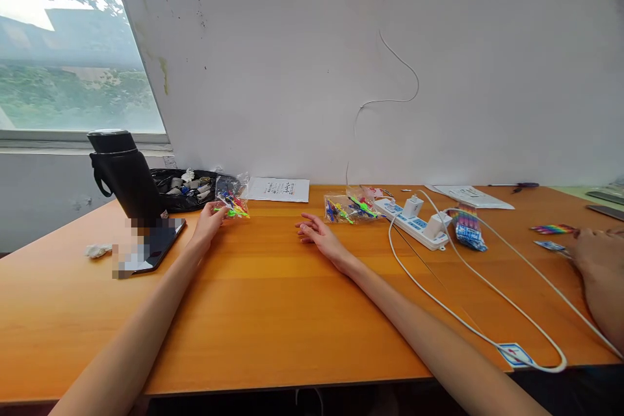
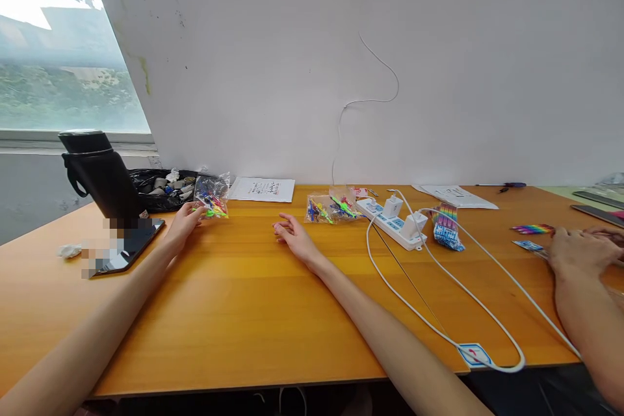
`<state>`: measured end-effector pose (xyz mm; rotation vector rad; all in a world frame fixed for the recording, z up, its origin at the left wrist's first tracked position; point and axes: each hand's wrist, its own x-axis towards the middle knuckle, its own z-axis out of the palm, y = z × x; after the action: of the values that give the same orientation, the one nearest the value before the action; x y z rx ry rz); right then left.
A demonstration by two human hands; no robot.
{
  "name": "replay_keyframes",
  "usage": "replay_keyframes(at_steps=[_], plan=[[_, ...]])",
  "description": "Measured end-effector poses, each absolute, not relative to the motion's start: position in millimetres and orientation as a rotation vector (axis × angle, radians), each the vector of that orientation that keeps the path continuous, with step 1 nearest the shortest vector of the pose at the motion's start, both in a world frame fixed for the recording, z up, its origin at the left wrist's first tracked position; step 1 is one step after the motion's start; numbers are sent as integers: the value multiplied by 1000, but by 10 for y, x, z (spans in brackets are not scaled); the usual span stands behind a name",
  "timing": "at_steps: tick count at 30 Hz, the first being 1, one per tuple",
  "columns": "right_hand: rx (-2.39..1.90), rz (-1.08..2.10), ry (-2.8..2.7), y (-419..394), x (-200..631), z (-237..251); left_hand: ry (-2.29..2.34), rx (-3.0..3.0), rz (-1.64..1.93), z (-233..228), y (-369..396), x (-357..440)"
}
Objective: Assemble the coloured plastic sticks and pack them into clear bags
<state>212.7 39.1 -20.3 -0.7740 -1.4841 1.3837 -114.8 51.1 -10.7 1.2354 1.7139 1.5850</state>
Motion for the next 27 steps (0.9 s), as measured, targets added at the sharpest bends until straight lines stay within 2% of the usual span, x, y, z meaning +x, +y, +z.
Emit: replay_keyframes(at_steps=[7, 18, 21, 24, 27], plan=[[-779, 1378, -1496, 377, 2115, -203, 2020, 1358, 1364, -199, 570, -1216], [-825, 1317, -1579, 415, 2126, -242, 2252, 1680, 1115, -263, 607, -1118], [-879, 1051, -1721, 433, 2219, -183, 2285, 1673, 1088, -294, 623, -1138], [-911, 600, -1845, 503, 2412, -70, 2272, 1674, 1113, -299, 628, -1146], [-977, 225, -1745, 644, 2685, 28, 2279, 1640, 1163, -273, 610, -1125]])
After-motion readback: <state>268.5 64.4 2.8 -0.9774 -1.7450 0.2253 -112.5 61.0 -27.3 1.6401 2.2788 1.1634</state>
